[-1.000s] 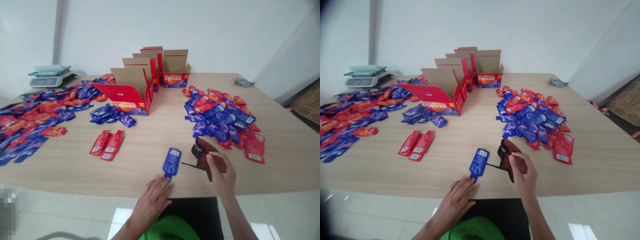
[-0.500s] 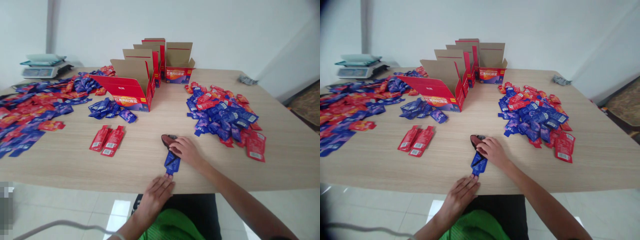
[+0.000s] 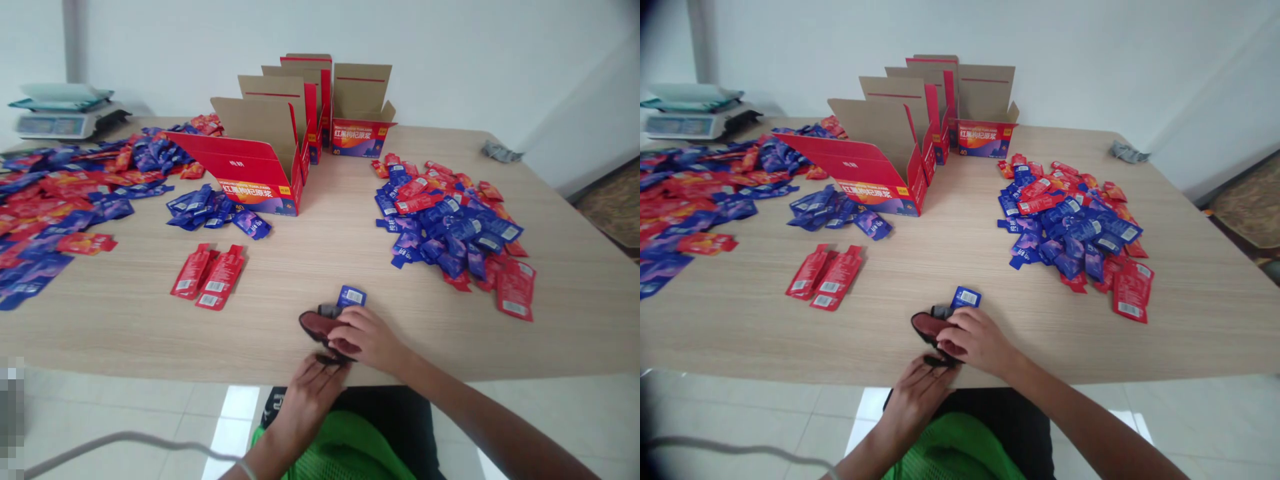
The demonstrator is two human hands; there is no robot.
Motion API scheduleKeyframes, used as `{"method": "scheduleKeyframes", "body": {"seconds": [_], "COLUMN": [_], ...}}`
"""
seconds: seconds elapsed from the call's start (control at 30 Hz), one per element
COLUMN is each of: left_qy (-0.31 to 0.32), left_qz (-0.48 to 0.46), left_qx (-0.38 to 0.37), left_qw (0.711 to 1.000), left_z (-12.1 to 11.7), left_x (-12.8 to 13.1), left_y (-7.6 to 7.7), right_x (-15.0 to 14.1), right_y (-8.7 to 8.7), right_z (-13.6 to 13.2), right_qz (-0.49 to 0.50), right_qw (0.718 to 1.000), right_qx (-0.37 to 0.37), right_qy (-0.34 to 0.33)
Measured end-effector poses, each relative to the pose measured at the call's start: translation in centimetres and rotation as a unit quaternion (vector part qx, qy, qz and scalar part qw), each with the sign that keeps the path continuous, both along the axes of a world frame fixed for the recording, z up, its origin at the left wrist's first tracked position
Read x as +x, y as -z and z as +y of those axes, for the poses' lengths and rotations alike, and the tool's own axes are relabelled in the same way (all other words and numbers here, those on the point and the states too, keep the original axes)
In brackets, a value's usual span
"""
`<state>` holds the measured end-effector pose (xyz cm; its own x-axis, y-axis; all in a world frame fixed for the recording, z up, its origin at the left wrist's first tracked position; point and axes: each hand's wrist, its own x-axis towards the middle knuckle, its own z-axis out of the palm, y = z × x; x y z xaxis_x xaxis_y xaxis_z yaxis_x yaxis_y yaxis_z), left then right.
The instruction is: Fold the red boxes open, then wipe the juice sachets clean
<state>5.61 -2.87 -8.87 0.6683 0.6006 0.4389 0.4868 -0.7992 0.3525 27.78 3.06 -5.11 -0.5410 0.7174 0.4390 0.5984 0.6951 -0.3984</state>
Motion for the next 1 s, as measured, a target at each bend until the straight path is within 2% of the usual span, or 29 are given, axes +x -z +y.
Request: {"method": "scheduleKeyframes", "body": {"seconds": [0.07, 0.13, 0.2, 0.27, 0.33, 0.4, 0.5, 0.57, 0.63, 0.7, 0.8, 0.9, 1.0], "left_qy": [0.011, 0.017, 0.015, 0.013, 0.009, 0.006, 0.005, 0.005, 0.004, 0.004, 0.011, 0.012, 0.009], "left_qz": [0.017, 0.024, 0.025, 0.022, 0.019, 0.020, 0.013, 0.000, -0.012, -0.011, 0.004, 0.009, 0.016], "left_qx": [-0.004, 0.000, 0.002, 0.001, -0.003, -0.013, -0.018, -0.022, -0.030, -0.034, -0.023, -0.016, -0.019], "left_qw": [1.000, 1.000, 1.000, 1.000, 1.000, 1.000, 1.000, 1.000, 0.999, 0.999, 1.000, 1.000, 1.000], "left_z": [0.1, 0.2, 0.2, 0.2, 0.1, 0.0, 0.0, 0.0, 0.0, 0.1, 0.1, 0.3, 0.3], "left_x": [0.0, -0.1, -0.1, -0.1, -0.1, 0.0, 0.0, 0.1, 0.0, 0.0, 0.0, 0.0, 0.0], "left_y": [-0.2, -0.3, -0.3, -0.2, 0.0, 0.0, -0.1, -0.2, -0.3, -0.2, -0.3, -0.4, -0.7], "right_x": [1.1, 2.7, 4.3, 5.2, 5.3, 4.4, 2.2, 0.9, 0.4, 0.7, 2.2, 4.0, 4.8], "right_y": [1.1, 1.2, 0.5, -0.9, -2.6, -3.8, -4.1, -3.1, -1.6, -0.1, 1.0, 0.1, -2.2], "right_z": [2.0, 5.0, 7.8, 9.4, 9.1, 7.2, 3.0, 0.7, -0.1, 0.6, 4.1, 8.0, 9.3], "right_qz": [-0.007, -0.028, -0.053, -0.048, 0.012, 0.086, 0.092, 0.035, -0.001, -0.005, -0.015, -0.046, -0.004], "right_qw": [0.999, 0.996, 0.991, 0.984, 0.975, 0.968, 0.987, 0.999, 1.000, 1.000, 0.999, 0.993, 0.982], "right_qx": [0.006, 0.028, 0.051, 0.075, 0.098, 0.100, 0.060, 0.023, -0.009, -0.019, 0.009, 0.053, 0.094], "right_qy": [0.037, 0.079, 0.113, 0.155, 0.200, 0.212, 0.120, 0.031, -0.013, -0.004, 0.048, 0.096, 0.165]}}
